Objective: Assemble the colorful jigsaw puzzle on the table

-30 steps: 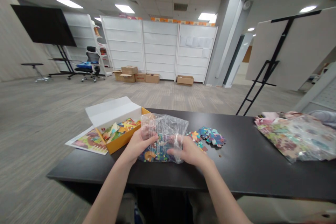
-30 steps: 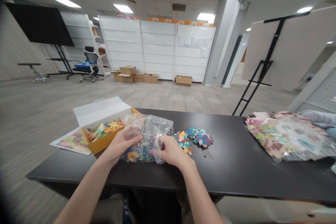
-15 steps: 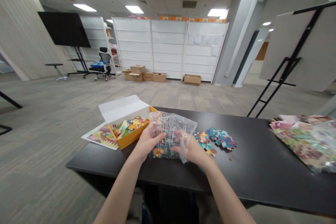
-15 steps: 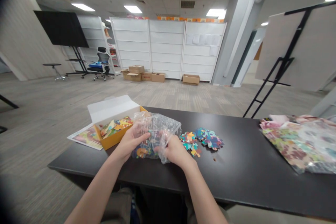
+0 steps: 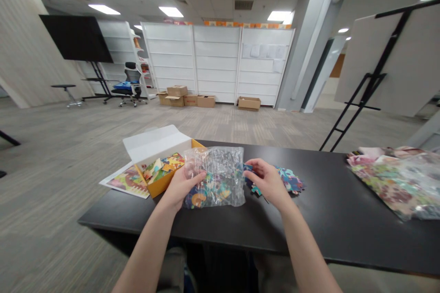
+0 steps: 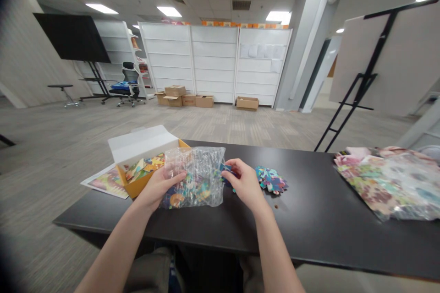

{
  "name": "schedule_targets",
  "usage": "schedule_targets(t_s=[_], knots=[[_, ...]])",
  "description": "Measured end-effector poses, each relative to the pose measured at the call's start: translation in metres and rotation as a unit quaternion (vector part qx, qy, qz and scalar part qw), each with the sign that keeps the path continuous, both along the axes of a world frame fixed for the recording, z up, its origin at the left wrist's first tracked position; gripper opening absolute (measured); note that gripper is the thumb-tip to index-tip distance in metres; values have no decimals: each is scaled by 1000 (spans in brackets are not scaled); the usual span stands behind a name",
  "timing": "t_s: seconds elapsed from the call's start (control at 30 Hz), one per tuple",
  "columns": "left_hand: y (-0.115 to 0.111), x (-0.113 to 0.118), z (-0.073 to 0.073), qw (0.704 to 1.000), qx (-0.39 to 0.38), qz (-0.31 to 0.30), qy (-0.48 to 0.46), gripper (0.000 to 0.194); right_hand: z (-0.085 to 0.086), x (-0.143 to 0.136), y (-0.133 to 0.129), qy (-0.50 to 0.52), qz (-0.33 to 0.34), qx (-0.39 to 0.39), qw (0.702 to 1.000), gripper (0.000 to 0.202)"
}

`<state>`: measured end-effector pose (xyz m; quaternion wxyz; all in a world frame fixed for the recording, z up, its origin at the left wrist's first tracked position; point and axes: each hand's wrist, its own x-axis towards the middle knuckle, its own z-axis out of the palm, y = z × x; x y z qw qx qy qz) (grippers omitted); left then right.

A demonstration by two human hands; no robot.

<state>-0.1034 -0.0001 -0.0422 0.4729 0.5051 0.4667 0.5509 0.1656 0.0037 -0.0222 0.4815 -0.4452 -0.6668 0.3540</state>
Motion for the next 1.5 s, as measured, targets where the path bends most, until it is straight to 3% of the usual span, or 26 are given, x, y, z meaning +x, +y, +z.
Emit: schedule_targets(t_s=[0.13,0.27,0.43,0.57,0.7,0.77,0.87,0.93,1.0,1.17,1.33,1.5], knots=[[1,-4,0,1000,-1,10,-19,54,3,41,2,-16,-113,12,993,31],[3,-2,-1,1000,-3,17,-19,56,-7,64,7,-90,-201,8,975,31],[4,1,-1,1000,3,10,-22,58,-20,57,10,-200,-252,-9,947,31],[3,1,1,1000,1,17,-23,55,-20,50,7,-308,-274,16,911,24],[3,1,0,1000,3,17,-22,55,-15,49,5,-308,-292,68,903,22],[4,2,-1,1000,4,18,-18,54,-11,43,4,-238,-254,69,935,23],[4,5,-1,1000,4,26,-9,52,-8,23,-1,-129,-80,24,988,26],[3,8,0,1000,5,26,-9,51,-7,5,-5,-114,32,10,993,24],[2,12,1,1000,7,17,-14,51,-7,-13,-9,-136,88,20,987,24],[-2,20,4,999,18,-16,-20,48,-10,-39,-15,-164,109,42,980,32],[-5,27,9,999,47,-9,-22,38,-13,-45,-15,-160,136,42,977,21],[-7,35,12,999,30,-13,-24,43,-19,-49,-13,-158,146,61,975,21]])
